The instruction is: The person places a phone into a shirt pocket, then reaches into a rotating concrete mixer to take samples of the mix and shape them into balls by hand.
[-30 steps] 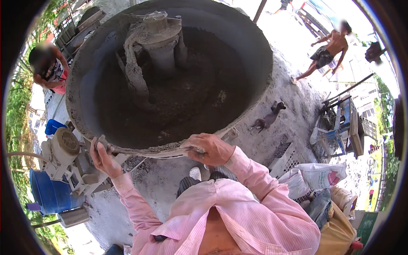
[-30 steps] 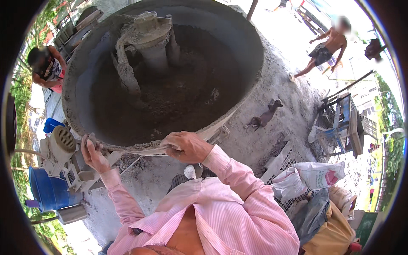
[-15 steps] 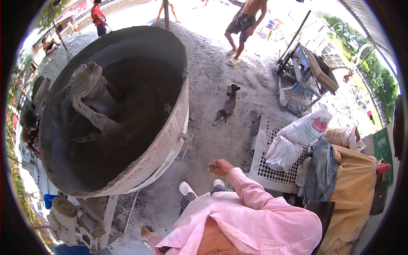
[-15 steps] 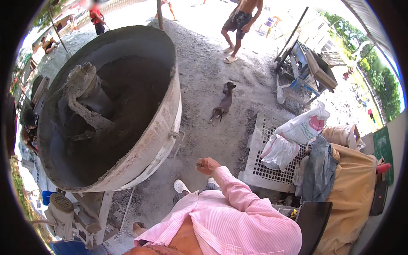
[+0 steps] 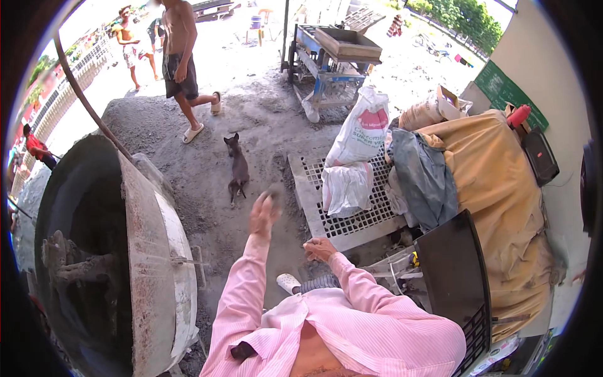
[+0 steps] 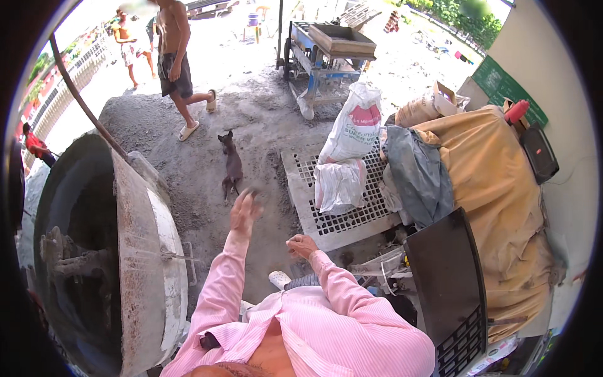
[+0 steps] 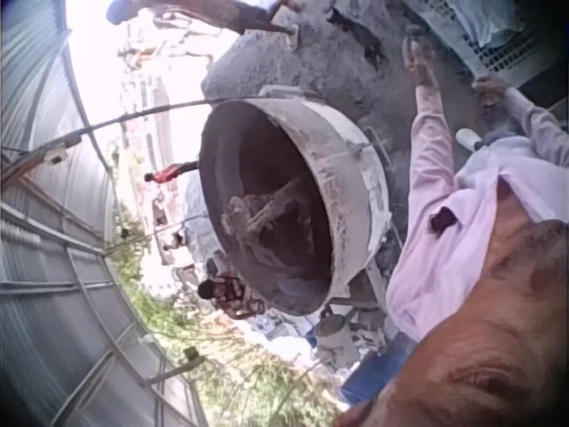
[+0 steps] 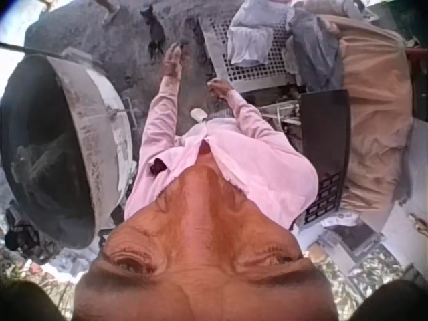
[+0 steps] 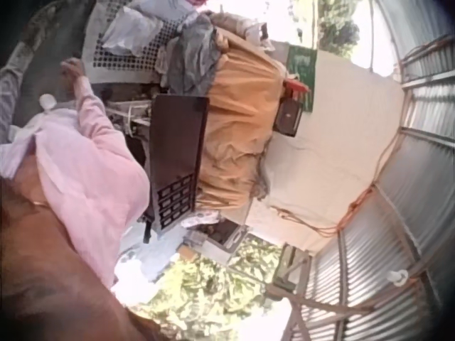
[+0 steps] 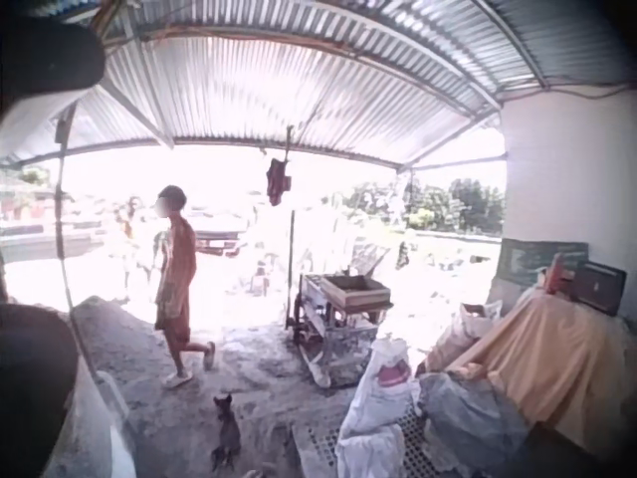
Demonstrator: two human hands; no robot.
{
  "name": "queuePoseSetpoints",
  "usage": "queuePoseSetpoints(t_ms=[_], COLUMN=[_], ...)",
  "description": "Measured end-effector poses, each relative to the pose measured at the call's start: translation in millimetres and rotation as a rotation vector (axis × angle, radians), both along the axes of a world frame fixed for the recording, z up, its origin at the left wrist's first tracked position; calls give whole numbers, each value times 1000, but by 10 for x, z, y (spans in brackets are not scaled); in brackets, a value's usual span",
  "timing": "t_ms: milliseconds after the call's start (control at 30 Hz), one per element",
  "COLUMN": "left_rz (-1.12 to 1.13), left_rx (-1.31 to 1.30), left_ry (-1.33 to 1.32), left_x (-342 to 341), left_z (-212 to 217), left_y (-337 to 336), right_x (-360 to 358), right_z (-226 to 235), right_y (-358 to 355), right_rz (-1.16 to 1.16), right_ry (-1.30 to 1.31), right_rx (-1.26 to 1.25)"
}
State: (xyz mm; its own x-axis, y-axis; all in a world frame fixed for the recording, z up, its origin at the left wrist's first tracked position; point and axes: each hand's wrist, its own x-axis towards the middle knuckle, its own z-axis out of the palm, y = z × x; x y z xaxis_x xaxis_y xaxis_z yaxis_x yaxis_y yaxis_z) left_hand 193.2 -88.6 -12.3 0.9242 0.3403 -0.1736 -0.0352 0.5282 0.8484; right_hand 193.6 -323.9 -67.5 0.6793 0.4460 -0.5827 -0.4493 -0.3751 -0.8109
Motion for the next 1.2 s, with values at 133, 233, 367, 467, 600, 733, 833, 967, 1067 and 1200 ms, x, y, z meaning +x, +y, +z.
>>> queuePoseSetpoints(t_ms=[133,233,367,467,600,733,833,967,1067,1200], left_rz=[-234,-193,-316,-343,-198,524,1747,155,530,1004], left_rx=[397,743,1195,1399,1022,-14,-415,637,666,730], left_ry=[-627,-764,-216,384,1129,1518,1312,2031,1909,1685], left_x=[559,510,189,-816,-3711,-6054,-7366,-8267,-8471,-8623], left_z=[2484,2719,1461,-294,-2158,-1766,-1292,-600,-336,-43], left_y=[-977,-1199,-920,-65,899,838,680,-71,-321,-219], right_x=[31,0,-77,-184,-117,207,227,177,-48,-511], right_z=[-60,-311,-653,-945,-1799,-2270,-1835,-950,-88,1033], right_y=[-151,-258,-479,-373,-496,-296,682,2294,3454,4585], right_rz=[-79,-150,-242,30,1101,753,754,213,226,235], right_ry=[36,61,204,33,-982,-616,-611,-325,-401,-722], right_rx=[-38,-23,-91,-353,-821,-674,-529,-180,159,405])
